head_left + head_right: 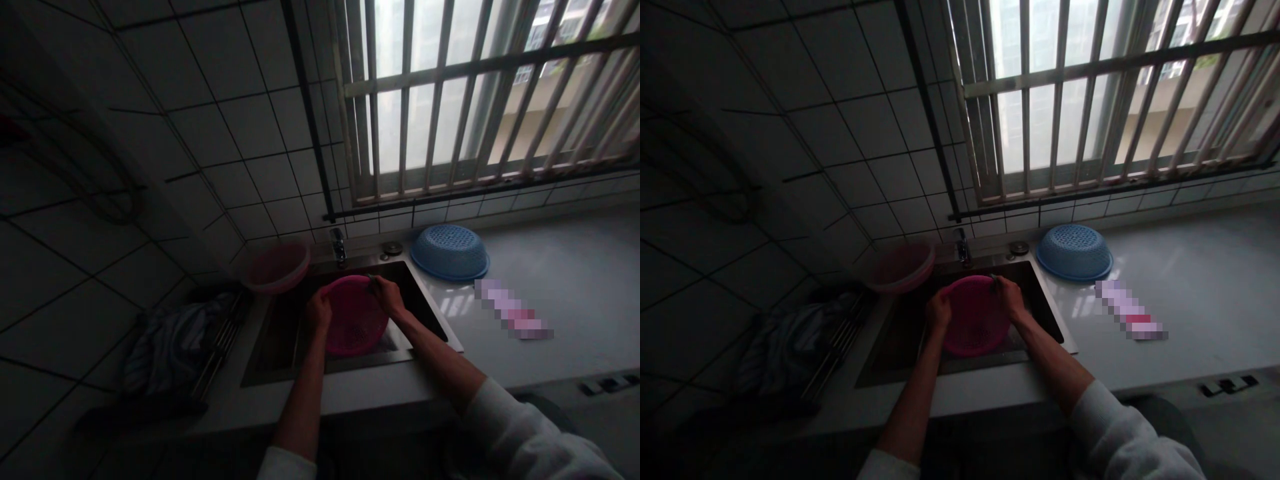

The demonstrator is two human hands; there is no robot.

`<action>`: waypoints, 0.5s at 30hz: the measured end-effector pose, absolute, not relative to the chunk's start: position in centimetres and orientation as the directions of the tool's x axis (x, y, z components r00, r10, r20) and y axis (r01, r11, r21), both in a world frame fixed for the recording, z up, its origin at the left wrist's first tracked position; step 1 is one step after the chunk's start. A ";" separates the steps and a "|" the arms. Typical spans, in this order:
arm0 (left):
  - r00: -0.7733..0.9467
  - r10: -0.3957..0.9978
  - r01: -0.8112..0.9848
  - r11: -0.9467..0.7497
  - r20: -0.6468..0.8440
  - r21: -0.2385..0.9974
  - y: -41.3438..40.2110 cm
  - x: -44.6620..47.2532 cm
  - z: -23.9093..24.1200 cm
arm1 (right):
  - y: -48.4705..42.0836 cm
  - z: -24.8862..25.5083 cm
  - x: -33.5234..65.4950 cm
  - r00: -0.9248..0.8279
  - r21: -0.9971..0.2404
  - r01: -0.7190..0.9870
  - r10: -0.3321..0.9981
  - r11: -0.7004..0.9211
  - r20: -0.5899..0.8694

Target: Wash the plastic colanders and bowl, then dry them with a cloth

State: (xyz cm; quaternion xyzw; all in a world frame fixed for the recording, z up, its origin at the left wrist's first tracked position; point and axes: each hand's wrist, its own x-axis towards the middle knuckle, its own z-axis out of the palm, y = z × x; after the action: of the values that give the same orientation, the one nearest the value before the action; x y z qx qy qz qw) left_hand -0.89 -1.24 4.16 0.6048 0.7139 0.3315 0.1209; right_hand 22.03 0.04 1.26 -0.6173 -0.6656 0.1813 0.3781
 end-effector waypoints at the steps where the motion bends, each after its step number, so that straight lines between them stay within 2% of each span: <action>1: -0.240 0.941 0.784 0.043 0.238 0.620 -1.2 -0.8 4.1 | 0.0 1.2 22.2 0.064 -0.706 0.690 0.958 0.159 0.278; 4: -0.150 0.956 0.800 -0.034 0.254 0.599 -1.5 0.2 3.9 | -0.6 1.5 21.4 0.022 -0.660 0.721 0.944 0.212 0.328; 8: 0.038 0.974 0.808 -0.160 0.221 0.567 -2.0 1.8 4.1 | -1.6 2.4 19.1 -0.182 -0.559 0.735 0.906 0.384 0.383; 11: 0.052 0.975 0.805 -0.168 0.215 0.570 -2.0 1.7 4.3 | -1.5 2.4 18.7 -0.258 -0.546 0.711 0.886 0.444 0.384; 13: -0.019 0.971 0.790 -0.131 0.238 0.599 -1.9 0.9 4.4 | -0.9 1.9 19.4 -0.174 -0.619 0.680 0.906 0.394 0.386; 15: -0.166 0.951 0.758 -0.047 0.263 0.650 -1.6 -0.2 4.3 | -0.1 1.1 20.7 0.004 -0.716 0.649 0.940 0.258 0.341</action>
State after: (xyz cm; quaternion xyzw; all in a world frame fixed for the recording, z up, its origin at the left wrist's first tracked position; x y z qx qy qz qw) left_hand -0.17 -1.63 4.32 0.6313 0.6767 0.3536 0.1359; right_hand 20.66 -0.10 1.11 -0.5819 -0.6824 0.1804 0.4039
